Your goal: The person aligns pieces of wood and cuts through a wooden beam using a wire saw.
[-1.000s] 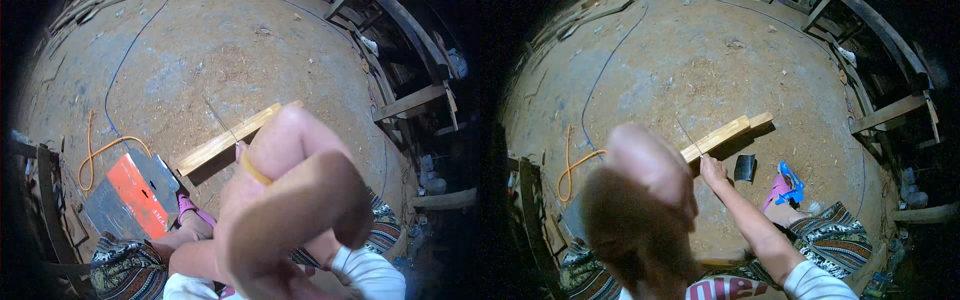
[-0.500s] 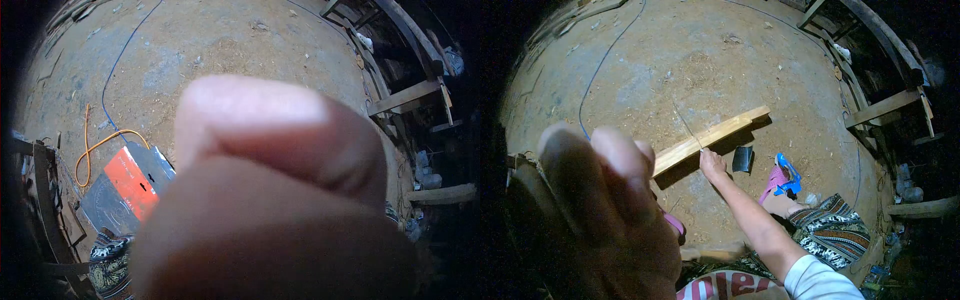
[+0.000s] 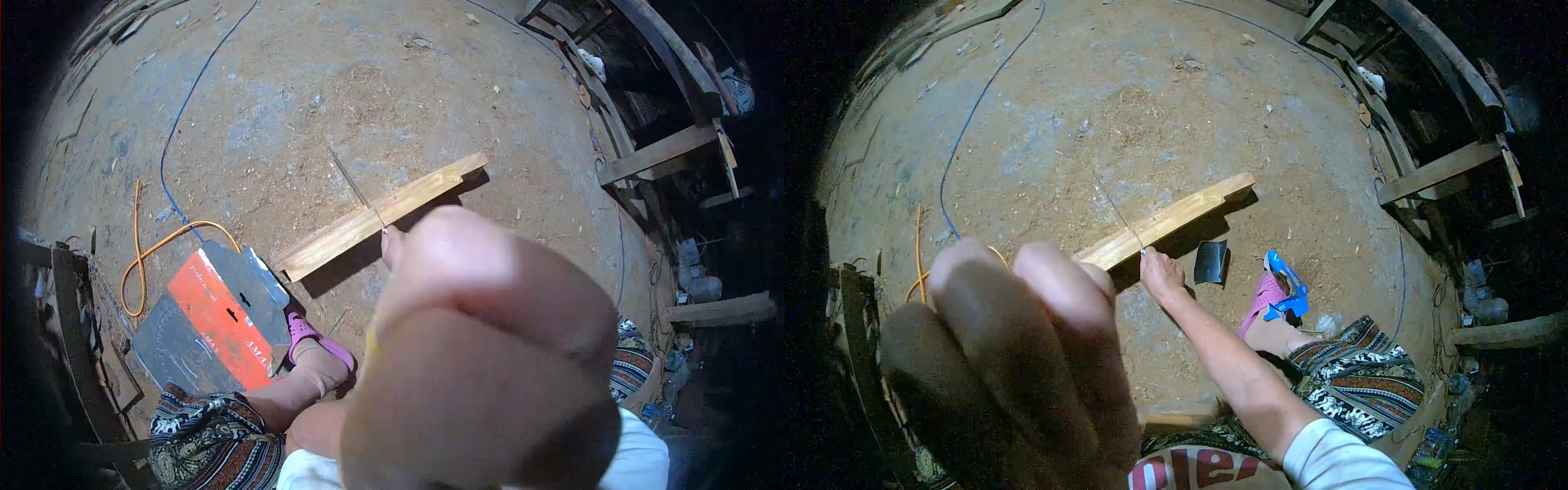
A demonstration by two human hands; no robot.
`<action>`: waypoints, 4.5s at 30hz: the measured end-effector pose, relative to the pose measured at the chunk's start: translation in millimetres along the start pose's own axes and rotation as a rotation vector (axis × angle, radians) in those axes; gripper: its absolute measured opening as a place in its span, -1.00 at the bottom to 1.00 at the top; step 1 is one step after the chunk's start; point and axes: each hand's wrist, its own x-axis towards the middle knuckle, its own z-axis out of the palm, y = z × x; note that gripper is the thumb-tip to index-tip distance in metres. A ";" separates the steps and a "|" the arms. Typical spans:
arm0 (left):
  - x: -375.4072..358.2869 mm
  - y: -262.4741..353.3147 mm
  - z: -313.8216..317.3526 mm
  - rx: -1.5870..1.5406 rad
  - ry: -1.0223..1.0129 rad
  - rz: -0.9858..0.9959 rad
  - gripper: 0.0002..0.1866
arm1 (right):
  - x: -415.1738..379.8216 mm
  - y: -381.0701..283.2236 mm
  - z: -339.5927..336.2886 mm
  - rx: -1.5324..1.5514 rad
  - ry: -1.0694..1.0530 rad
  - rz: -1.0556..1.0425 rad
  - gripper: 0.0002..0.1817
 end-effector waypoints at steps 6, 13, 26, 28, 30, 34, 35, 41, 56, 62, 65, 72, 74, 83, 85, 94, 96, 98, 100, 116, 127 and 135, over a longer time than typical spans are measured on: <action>0.8 -5.4 6.2 -0.058 -0.049 0.034 -0.81 | -2.0 -1.0 0.0 -0.017 -0.008 0.031 -0.69; -1.3 -5.4 12.6 -0.112 -0.106 0.070 -0.83 | 3.4 6.2 7.1 0.068 -0.021 0.001 -0.70; -7.8 -9.3 16.4 -0.218 -0.151 0.143 -0.84 | 6.2 6.1 5.6 0.010 -0.090 0.054 -0.68; -11.4 -11.2 15.3 -0.230 -0.148 0.145 -0.84 | 6.8 6.9 5.7 0.006 -0.134 0.067 -0.67; -11.8 -10.6 16.3 -0.244 -0.155 0.160 -0.84 | 6.9 4.8 3.2 0.003 -0.162 0.075 -0.66; -6.5 -5.0 22.8 -0.278 -0.184 0.214 -0.83 | -1.5 0.1 -3.7 0.058 -0.041 0.021 -0.70; -6.3 -4.8 23.9 -0.284 -0.189 0.223 -0.82 | -2.8 -0.6 -3.4 0.079 -0.007 0.005 -0.71; -8.9 -7.4 30.5 -0.331 -0.203 0.257 -0.80 | 0.8 0.0 -0.2 0.048 -0.023 0.055 -0.68; -17.9 -53.0 44.1 -0.206 -0.306 -0.028 -0.70 | -12.3 -9.2 -10.2 0.353 0.030 0.036 -0.74; -6.8 -106.6 39.2 -0.036 -0.236 -0.132 -0.59 | -20.1 -1.8 -12.0 0.785 0.240 -0.030 -0.78; -1.2 -139.0 29.4 -0.074 -0.123 -0.240 -0.58 | -23.9 3.8 -9.3 1.019 0.260 -0.082 -0.80; 31.3 -203.4 -28.0 0.052 0.081 -0.262 -0.59 | -5.4 16.3 3.3 0.765 0.080 -0.447 -0.72; 41.7 -223.3 -49.4 0.142 0.168 -0.245 -0.59 | 18.9 84.9 131.0 0.943 0.134 -0.172 -0.74; 57.3 -302.1 -122.8 1.085 0.248 -0.047 -0.76 | -5.3 4.1 -23.1 0.115 -0.115 -0.054 -0.65; 57.6 -310.2 -124.2 1.326 0.230 0.023 -0.76 | -1.2 6.2 -19.9 0.092 -0.171 -0.034 -0.60; 54.0 -303.0 -100.8 1.593 0.232 -0.145 -0.77 | 0.5 13.1 -9.6 0.137 -0.228 0.028 -0.61; 56.5 -302.5 -99.1 1.612 0.236 -0.233 -0.77 | 2.4 11.7 -10.9 0.156 -0.262 0.048 -0.61; 60.2 -307.7 -103.2 1.589 0.243 -0.234 -0.77 | 3.3 10.8 -7.5 0.144 -0.241 0.064 -0.61; 65.6 -309.3 -108.5 1.567 0.252 -0.232 -0.76 | 4.7 8.9 -10.8 0.122 -0.253 0.053 -0.60; 69.2 -310.4 -116.6 1.498 0.161 -0.304 -0.66 | 4.2 -1.7 -28.2 0.139 -0.158 -0.050 -0.66; 60.7 -311.6 -116.2 1.532 0.143 -0.196 -0.64 | 16.0 -4.3 -26.0 0.139 -0.178 -0.026 -0.65; 62.3 -311.5 -116.1 1.502 0.119 -0.181 -0.62 | 22.8 1.9 -27.4 0.157 -0.184 -0.093 -0.66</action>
